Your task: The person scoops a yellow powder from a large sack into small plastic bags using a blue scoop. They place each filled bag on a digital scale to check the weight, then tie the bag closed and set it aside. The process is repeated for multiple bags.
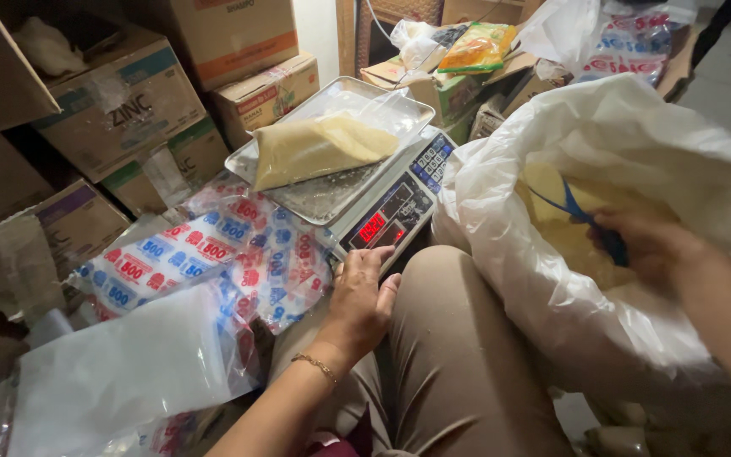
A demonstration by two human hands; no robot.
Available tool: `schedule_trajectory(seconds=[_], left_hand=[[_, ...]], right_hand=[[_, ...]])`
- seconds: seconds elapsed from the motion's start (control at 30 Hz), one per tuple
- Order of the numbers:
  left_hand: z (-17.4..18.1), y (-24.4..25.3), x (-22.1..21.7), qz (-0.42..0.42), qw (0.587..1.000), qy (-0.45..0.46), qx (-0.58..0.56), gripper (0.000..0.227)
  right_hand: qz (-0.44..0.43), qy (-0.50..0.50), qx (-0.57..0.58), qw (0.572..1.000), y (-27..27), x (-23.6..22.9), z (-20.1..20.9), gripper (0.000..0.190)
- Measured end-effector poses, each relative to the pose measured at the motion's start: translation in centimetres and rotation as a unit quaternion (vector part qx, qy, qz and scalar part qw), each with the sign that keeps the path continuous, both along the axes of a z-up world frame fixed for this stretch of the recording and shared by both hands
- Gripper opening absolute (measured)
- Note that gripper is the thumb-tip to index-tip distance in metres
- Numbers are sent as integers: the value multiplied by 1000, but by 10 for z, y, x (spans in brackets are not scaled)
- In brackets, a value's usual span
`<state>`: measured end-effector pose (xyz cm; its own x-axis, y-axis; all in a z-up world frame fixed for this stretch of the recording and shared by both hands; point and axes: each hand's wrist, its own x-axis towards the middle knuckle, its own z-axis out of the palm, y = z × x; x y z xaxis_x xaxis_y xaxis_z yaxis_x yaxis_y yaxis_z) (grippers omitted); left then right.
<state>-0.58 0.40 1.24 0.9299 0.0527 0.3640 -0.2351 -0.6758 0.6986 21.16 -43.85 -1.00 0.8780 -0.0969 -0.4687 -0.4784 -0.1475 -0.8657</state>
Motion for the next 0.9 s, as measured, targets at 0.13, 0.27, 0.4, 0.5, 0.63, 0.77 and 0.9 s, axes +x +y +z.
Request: schedule_trajectory(seconds=[0.13, 0.27, 0.4, 0.5, 0.63, 0.77, 0.9], left_hand=[[-1, -1, 0, 1, 1000, -8, 0, 42], [-2, -1, 0, -7, 1000, -18, -5, 42], [-5, -2, 2, -1, 1000, 5, -8, 42], [-6, -4, 4, -2, 1000, 6, -11, 41], [-7, -5, 5, -13, 1000, -25, -12, 41], [-8, -2, 6, 6, 1000, -6, -20, 42], [-9, 3, 7, 23, 999, -1, -23, 42]], right_hand=[[43, -71, -39, 996, 3, -14, 27, 25], [100, -82, -135, 982, 5, -27, 73, 27], [104, -93, -153, 978, 15, -46, 125, 30], [119, -114, -169, 972, 32, -47, 157, 33], [151, -136, -150, 968, 62, -30, 182, 31], [211, -174, -99, 957, 96, 0, 194, 29], [195, -190, -132, 953, 130, 33, 207, 26]])
